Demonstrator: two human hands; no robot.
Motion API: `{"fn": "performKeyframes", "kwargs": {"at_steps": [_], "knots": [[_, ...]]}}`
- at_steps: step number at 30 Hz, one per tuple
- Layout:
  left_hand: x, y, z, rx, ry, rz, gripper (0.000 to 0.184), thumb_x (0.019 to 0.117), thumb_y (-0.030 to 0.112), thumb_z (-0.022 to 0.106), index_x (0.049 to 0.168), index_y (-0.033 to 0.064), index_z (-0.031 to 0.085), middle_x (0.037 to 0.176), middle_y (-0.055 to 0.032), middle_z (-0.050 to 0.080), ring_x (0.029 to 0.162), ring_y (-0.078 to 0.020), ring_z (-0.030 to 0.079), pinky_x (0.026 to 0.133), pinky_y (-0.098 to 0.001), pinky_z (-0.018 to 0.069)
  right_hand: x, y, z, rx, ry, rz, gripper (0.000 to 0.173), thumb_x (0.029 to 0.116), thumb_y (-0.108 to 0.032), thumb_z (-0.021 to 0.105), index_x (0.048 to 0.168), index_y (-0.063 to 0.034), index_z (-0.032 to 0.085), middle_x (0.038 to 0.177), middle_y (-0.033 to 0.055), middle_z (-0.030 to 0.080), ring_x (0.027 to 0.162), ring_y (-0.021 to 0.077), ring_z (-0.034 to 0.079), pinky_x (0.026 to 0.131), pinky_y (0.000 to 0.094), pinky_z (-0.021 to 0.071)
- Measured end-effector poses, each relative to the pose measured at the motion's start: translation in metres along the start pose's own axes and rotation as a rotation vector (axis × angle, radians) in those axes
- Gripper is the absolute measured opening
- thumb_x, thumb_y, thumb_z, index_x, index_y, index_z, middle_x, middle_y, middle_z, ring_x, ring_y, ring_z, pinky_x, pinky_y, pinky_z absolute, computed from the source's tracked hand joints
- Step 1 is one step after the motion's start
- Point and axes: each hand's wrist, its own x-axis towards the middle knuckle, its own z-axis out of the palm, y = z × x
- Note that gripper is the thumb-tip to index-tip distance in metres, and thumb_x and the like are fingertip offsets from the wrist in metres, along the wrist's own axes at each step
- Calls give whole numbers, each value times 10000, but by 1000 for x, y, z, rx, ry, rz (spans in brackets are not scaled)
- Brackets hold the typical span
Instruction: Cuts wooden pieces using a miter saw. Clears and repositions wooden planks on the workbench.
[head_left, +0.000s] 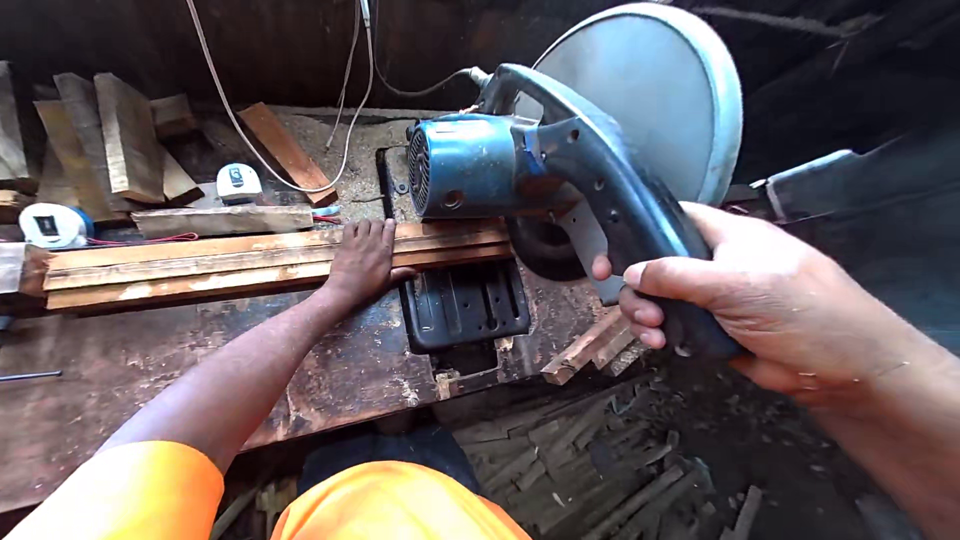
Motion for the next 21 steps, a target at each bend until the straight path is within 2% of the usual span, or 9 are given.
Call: {"fn": "performKeyframes", "kwargs": {"at_steps": [2, 6, 21], "knots": [[0, -1, 0, 1, -3, -3, 1072, 854, 873, 406, 1473, -2, 443, 1351, -234, 579, 1239, -429, 562, 1062, -607, 412, 0, 3, 1, 10, -8, -13, 335, 918, -83, 614, 1250, -123, 582, 985, 131, 679, 535, 219, 619, 455, 350, 575], [1, -1, 1, -2, 3, -4, 1075, 849, 879, 397, 1470, 4, 452, 1338, -236, 581, 1230, -430, 563, 1054, -606, 416, -1, 7, 3, 17, 0, -30, 378, 894, -81, 622, 1267, -125, 577, 985, 135, 686, 527, 228, 621, 450, 360, 576], [0, -1, 1, -29, 2, 0, 1043, 858, 851, 445, 1463, 2, 457, 1353, -242, 575, 1251, -440, 553, 1057, -623, 411, -3, 25, 10, 27, -1, -63, 390, 873, -91, 620, 1260, -120, 573, 932, 135, 685, 518, 231, 613, 444, 349, 563]]}}
